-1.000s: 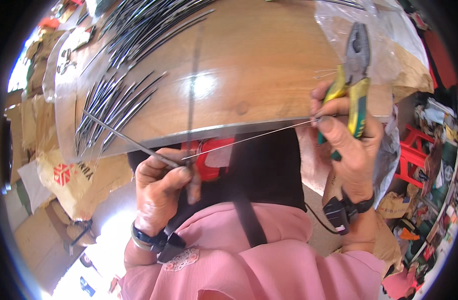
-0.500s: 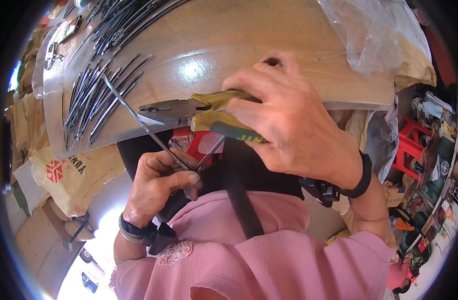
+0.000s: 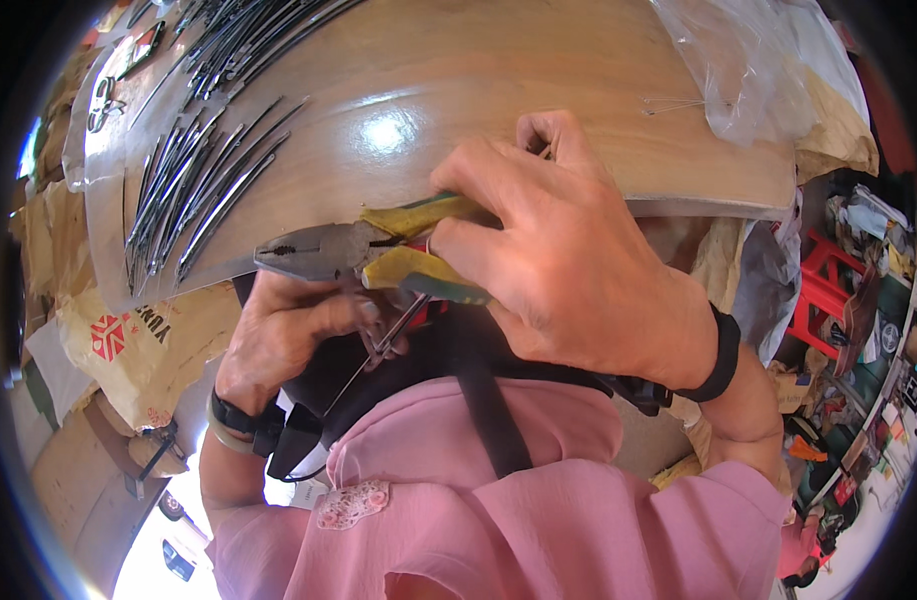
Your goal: The person uses pliers to bend a metal wire, then picks up and bends several more wires one at a time on a wooden table.
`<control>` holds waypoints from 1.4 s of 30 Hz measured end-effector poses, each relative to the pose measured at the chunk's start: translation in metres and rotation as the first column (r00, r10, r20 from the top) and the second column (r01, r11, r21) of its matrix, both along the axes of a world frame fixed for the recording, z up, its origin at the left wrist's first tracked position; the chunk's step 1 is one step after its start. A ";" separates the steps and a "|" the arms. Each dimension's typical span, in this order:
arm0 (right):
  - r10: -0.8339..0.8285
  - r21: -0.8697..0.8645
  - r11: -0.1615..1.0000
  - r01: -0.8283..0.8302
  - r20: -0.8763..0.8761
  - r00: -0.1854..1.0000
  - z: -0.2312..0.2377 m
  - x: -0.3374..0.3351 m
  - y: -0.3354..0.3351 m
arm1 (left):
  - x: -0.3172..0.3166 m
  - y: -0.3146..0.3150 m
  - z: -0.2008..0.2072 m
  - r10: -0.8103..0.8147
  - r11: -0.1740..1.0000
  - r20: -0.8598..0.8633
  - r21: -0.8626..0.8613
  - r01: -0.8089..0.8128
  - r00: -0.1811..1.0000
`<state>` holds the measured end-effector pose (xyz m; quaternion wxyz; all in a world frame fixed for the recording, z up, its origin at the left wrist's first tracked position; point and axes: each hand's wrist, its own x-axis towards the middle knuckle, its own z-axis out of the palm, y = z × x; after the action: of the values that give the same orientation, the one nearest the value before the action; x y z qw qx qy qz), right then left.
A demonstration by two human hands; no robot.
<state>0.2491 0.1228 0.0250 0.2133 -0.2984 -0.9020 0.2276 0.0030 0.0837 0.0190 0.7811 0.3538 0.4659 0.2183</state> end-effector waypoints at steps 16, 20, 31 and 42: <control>-0.243 -0.408 0.886 0.219 -0.007 0.970 0.004 0.027 -0.026 | 0.032 -0.029 -0.010 0.541 0.839 0.256 -0.240 -0.489 0.801; -0.171 -0.446 0.884 0.137 -0.035 0.985 0.006 0.018 -0.027 | 0.032 -0.036 -0.005 0.519 0.843 0.254 0.002 -0.537 0.816; -0.044 -0.304 0.952 0.044 0.006 0.999 0.002 0.007 -0.026 | 0.031 -0.032 -0.006 0.529 0.813 0.060 0.252 -0.525 0.847; 0.049 -0.207 0.975 -0.075 -0.129 0.990 -0.013 -0.012 -0.005 | 0.009 -0.016 -0.002 0.677 0.711 0.072 0.196 -0.676 0.733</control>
<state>0.2367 0.1178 0.0120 0.2284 -0.2763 -0.8668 0.3466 0.0116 0.0673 0.0172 0.6042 0.2396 0.5393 0.5354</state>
